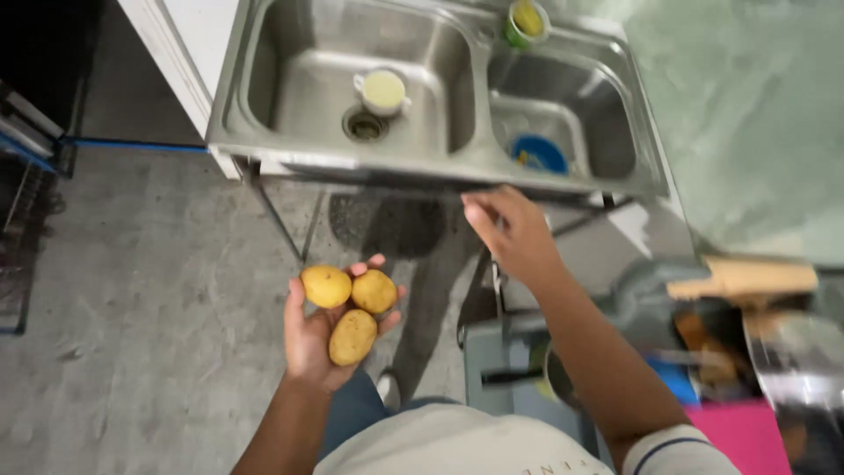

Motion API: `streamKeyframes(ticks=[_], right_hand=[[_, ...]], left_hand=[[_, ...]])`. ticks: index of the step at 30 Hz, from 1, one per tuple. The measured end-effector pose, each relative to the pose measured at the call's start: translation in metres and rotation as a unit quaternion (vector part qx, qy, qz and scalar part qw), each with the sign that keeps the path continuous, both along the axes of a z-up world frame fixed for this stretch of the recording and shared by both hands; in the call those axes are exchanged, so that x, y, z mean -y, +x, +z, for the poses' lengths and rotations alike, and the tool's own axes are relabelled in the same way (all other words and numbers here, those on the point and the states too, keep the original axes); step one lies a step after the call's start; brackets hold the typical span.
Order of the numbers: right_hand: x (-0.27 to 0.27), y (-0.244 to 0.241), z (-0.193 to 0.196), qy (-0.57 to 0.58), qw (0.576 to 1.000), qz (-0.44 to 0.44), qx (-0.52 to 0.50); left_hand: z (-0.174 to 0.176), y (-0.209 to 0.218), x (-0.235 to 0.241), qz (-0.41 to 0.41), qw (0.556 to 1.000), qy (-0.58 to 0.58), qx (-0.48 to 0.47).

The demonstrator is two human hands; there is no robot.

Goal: The person unpacks a block of cheese and a bag of potatoes on a stainless steel table. They wash the potatoes under a running tap in a double sink, then move to a cart to retrieve a pink cutting board and a knife. The person places the board on the table and arranges the potatoes for cutting.

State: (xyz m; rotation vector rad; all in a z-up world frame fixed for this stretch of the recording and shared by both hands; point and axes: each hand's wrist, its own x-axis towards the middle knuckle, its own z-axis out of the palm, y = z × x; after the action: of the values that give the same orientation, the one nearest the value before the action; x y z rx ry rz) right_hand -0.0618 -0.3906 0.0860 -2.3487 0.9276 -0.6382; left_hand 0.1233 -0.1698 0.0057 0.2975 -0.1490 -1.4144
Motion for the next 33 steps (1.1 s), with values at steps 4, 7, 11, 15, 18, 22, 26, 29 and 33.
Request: streamKeyframes(ticks=[4, 7, 11, 15, 18, 22, 26, 29, 33], right_hand=[[0.148, 0.12, -0.013, -0.007, 0.999, -0.006, 0.035], [0.254, 0.196, -0.027, -0.067, 0.994, -0.052, 0.072], [0.384, 0.29, -0.013, -0.036, 0.986, -0.114, 0.114], [0.428, 0.34, -0.012, -0.029, 0.98, -0.179, 0.082], [0.412, 0.355, 0.006, -0.104, 0.972, -0.21, 0.034], [0.41, 0.355, 0.006, -0.179, 0.961, -0.211, -0.018], [0.424, 0.336, 0.017, -0.257, 0.96, -0.089, -0.061], [0.444, 0.324, 0.045, -0.306, 0.949, 0.051, -0.051], [0.466, 0.307, 0.047, -0.304, 0.939, 0.158, 0.034]], left_hand=[[-0.021, 0.082, 0.12, -0.029, 1.0, -0.008, -0.008], [-0.041, 0.138, 0.2, -0.064, 0.998, -0.007, 0.004], [-0.046, 0.205, 0.315, -0.082, 0.996, 0.008, 0.016], [-0.059, 0.24, 0.398, -0.11, 0.991, 0.071, 0.039], [-0.063, 0.255, 0.448, -0.123, 0.99, 0.053, 0.049], [-0.077, 0.255, 0.498, -0.14, 0.99, 0.032, 0.014], [-0.072, 0.243, 0.536, -0.134, 0.989, 0.05, 0.03], [-0.079, 0.238, 0.562, -0.117, 0.991, 0.066, 0.02], [-0.09, 0.231, 0.572, -0.112, 0.992, 0.055, 0.004]])
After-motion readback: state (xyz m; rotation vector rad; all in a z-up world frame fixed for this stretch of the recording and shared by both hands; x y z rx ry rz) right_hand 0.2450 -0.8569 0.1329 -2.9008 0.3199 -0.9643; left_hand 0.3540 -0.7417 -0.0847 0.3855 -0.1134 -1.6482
